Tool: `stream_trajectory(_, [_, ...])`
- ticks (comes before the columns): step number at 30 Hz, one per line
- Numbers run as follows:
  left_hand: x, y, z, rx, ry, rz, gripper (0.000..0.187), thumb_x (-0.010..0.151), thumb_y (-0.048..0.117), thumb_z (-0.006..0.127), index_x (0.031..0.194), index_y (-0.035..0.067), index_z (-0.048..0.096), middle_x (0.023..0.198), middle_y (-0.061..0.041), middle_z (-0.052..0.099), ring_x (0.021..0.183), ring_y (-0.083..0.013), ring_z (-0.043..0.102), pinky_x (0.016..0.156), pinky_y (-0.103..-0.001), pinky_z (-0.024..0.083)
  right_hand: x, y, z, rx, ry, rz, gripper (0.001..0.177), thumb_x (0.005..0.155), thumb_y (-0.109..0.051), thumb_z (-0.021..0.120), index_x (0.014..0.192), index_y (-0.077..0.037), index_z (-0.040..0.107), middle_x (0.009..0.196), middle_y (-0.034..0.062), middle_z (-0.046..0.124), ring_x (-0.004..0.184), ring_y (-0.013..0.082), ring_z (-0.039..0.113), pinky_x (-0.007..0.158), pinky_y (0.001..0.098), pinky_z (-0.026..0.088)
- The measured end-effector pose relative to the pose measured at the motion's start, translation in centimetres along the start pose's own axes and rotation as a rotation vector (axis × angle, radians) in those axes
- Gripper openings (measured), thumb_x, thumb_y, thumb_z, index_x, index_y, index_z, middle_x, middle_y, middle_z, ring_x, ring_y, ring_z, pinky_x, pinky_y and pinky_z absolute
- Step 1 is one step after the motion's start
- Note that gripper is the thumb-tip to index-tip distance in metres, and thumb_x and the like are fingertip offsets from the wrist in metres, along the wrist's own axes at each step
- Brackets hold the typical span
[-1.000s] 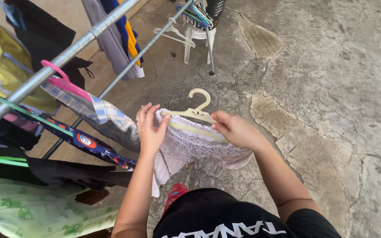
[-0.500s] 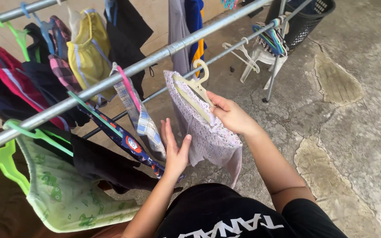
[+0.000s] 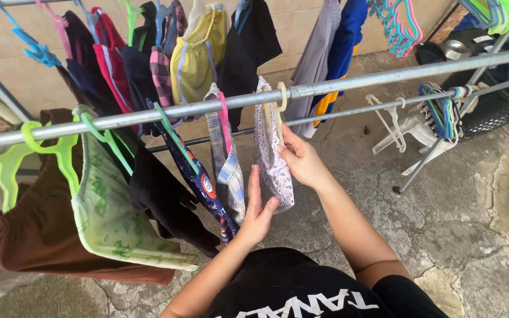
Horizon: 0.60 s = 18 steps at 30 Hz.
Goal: The person is hanging wet laundry from a basket onto a drying rack using plastic hangers.
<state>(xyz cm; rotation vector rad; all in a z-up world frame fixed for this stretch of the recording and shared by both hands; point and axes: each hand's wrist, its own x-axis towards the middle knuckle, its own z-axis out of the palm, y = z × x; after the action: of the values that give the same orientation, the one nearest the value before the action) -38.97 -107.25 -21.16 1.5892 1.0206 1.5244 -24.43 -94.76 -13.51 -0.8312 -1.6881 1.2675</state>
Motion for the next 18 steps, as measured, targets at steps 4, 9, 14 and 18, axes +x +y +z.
stream_trajectory(4, [1.5, -0.2, 0.6, 0.047, 0.099, 0.028, 0.085, 0.103, 0.028, 0.055, 0.165, 0.000, 0.004, 0.175, -0.023, 0.003, 0.163, -0.0336, 0.002, 0.130, -0.044, 0.004, 0.6, 1.0, -0.4, 0.059, -0.117, -0.007, 0.066, 0.102, -0.001, 0.052, 0.162, -0.004, 0.027, 0.137, 0.0083, 0.061, 0.118, 0.0123, 0.060, 0.102, 0.0284, 0.049])
stream_trajectory(9, [0.7, 1.2, 1.0, 0.158, 0.214, 0.061, 0.078, 0.106, 0.030, 0.049, 0.166, 0.000, 0.008, 0.176, -0.020, 0.006, 0.165, -0.0331, 0.002, 0.132, -0.044, 0.005, -1.9, -3.1, -0.1, -0.661, 0.140, -0.333, 0.078, 0.094, -0.003, 0.072, 0.158, 0.004, 0.028, 0.157, 0.0272, 0.034, 0.146, 0.0363, 0.034, 0.117, 0.0409, 0.030])
stream_trajectory(14, [-4.3, 5.9, 0.9, 0.053, 0.190, 0.108, 0.077, 0.105, 0.031, 0.050, 0.166, 0.001, 0.013, 0.175, -0.019, 0.012, 0.162, -0.0340, 0.018, 0.130, -0.045, 0.016, -7.5, -4.6, 4.0, 0.029, -0.046, -0.716, 0.061, 0.097, 0.007, 0.059, 0.155, 0.004, 0.040, 0.160, 0.0201, 0.037, 0.153, 0.0301, 0.041, 0.131, 0.0430, 0.033])
stream_trajectory(18, [-9.4, 8.7, -2.5, 0.198, 0.336, 0.110, 0.048, 0.102, 0.016, 0.068, 0.146, 0.001, 0.054, 0.149, -0.017, 0.057, 0.143, -0.0333, 0.054, 0.120, -0.042, 0.042, -11.0, -1.7, 8.7, 0.424, -0.466, -0.509, 0.040, 0.099, 0.011, 0.056, 0.138, 0.008, 0.058, 0.150, 0.0205, 0.049, 0.141, 0.0269, 0.056, 0.121, 0.0396, 0.045])
